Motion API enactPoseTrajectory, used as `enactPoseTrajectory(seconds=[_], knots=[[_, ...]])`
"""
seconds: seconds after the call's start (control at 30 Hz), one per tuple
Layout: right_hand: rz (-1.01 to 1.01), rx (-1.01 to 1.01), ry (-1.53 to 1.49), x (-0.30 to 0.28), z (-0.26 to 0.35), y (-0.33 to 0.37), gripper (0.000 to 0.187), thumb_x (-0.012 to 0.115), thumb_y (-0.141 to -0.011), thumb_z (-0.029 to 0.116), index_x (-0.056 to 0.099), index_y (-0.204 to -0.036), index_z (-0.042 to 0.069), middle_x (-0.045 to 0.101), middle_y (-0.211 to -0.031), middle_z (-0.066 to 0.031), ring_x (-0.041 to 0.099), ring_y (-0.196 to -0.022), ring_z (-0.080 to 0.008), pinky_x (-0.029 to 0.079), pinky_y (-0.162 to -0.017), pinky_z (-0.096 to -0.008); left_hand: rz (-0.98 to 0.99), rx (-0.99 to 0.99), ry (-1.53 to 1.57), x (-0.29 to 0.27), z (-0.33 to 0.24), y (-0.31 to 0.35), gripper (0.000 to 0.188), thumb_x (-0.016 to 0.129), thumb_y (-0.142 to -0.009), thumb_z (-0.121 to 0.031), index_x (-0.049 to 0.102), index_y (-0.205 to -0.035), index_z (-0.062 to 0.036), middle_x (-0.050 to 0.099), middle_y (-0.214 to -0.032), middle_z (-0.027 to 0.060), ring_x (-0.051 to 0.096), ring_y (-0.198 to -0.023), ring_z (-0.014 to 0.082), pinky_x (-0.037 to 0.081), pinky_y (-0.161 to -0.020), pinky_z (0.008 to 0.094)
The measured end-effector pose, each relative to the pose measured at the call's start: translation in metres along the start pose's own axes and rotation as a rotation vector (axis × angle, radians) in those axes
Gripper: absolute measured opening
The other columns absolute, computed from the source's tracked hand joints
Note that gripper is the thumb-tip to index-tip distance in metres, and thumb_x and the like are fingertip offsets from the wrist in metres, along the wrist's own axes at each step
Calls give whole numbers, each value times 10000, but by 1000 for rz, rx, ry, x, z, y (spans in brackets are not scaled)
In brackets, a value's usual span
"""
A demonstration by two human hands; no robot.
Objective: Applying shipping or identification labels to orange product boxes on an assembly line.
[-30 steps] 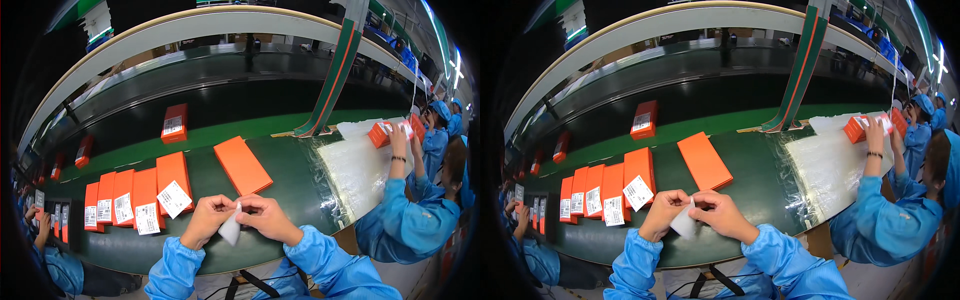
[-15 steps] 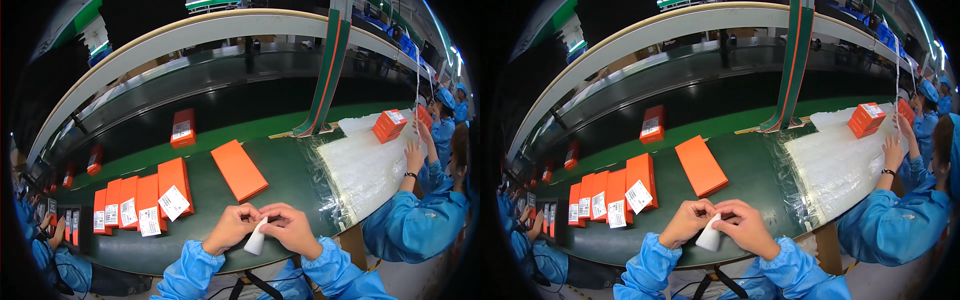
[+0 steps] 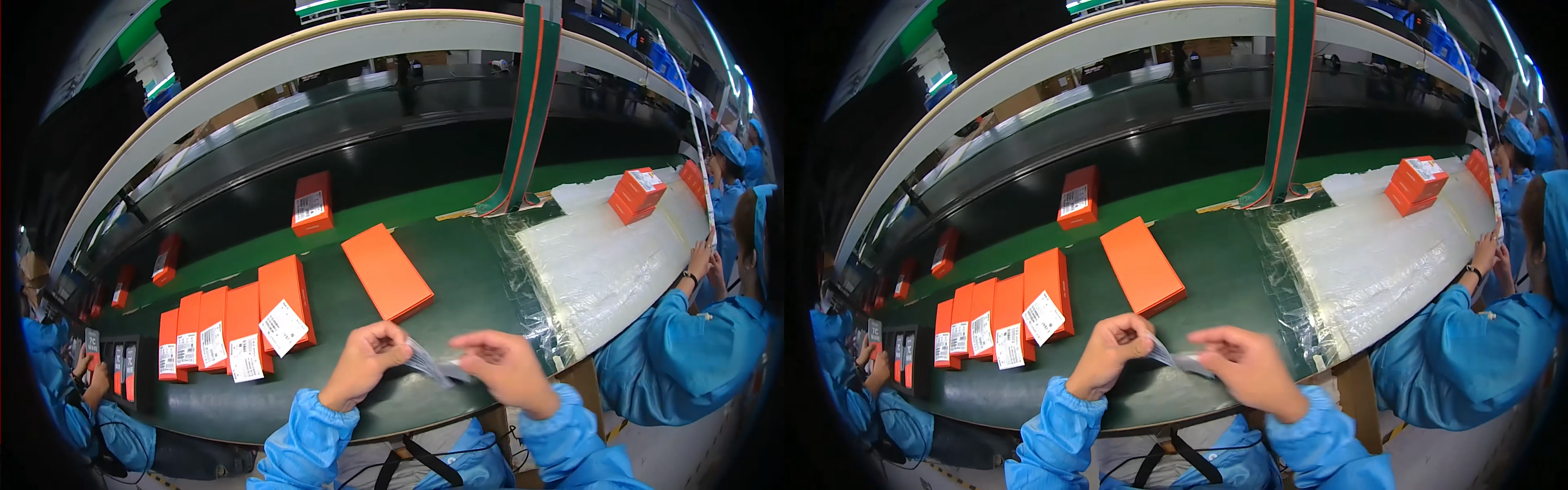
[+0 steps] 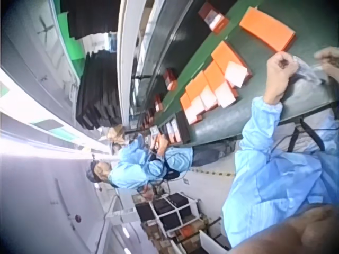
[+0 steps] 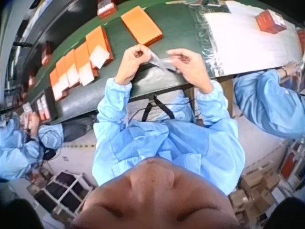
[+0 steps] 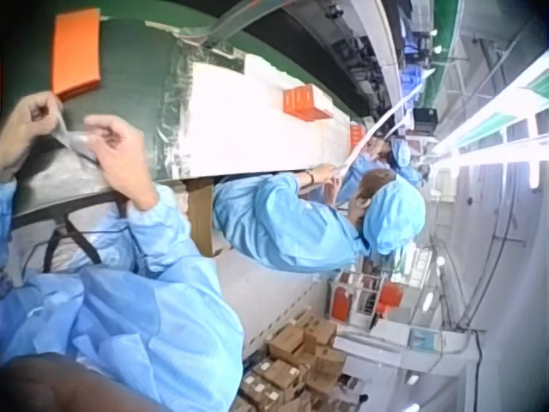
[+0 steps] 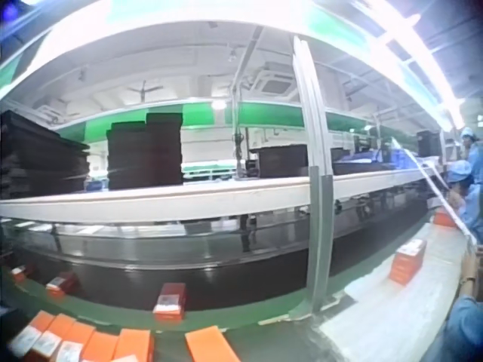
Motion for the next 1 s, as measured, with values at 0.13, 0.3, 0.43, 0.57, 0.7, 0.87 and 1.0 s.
enactPoseTrajectory(seconds=[0.13, 0.3, 0.43, 0.57, 0.7, 0.87, 1.0], knots=[[411, 241, 764, -90, 23, 52, 257, 729, -871, 283, 736, -1011, 68, 719, -824, -78, 679, -760, -163, 533, -696, -320, -391, 155, -11, -39, -15, 0, 174, 688, -876, 18, 600, -1022, -20, 690, -859, 34, 626, -800, 91, 491, -695, 234], [397, 76, 1013, -79, 42, 13, 450, 699, -874, 291, 642, -1271, 87, 681, -1017, -144, 676, -899, -281, 533, -785, -373, -659, 111, 92, -51, -18, -17, 134, 692, -896, -134, 640, -990, -54, 608, -758, -36, 522, -642, 39, 386, -550, 204], [-107, -510, 728, -16, -7, -94, 387, 543, -938, 138, 585, -1304, 22, 662, -1115, -221, 664, -950, -372, 517, -877, -408, -718, 30, 66, -40, -13, -26, 119, 727, -868, -150, 678, -906, -49, 538, -670, -54, 439, -550, 35, 282, -467, 202], [-44, -316, 647, 14, -27, -124, 364, 461, -861, 7, 664, -1161, -25, 706, -1043, -201, 681, -951, -318, 527, -867, -377, -778, -11, -38, -46, -17, -22, 142, 731, -854, -125, 690, -909, -1, 612, -725, -16, 485, -573, 35, 298, -464, 200], [-24, -166, 459, 0, -33, -144, 409, 429, -857, -33, 664, -1191, -20, 718, -973, -125, 648, -813, -189, 529, -763, -305, -786, 33, -108, -52, -17, -32, 121, 718, -847, -116, 682, -890, -9, 624, -729, -17, 468, -547, 27, 304, -461, 186], [16, -112, 368, -5, -34, -143, 396, 447, -870, -45, 667, -1198, -12, 714, -944, -80, 615, -772, -105, 520, -724, -265, -748, -30, -89, -55, -21, -38, 106, 710, -849, -111, 676, -863, -11, 599, -676, -22, 433, -498, 24, 288, -431, 180], [8, -117, 420, -4, -31, -140, 368, 479, -867, -35, 677, -1177, -11, 723, -926, -72, 622, -763, -100, 518, -733, -257, -750, -27, -86, -57, -19, -38, 120, 706, -853, -108, 676, -873, 7, 601, -668, -12, 434, -493, 27, 290, -423, 185]])
Point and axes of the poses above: each hand's wrist, its own y-axis away from the middle knuckle, its own x-axis out of the palm, z = x × y, the point moved 4 cm from there along -y, towards the middle knuckle
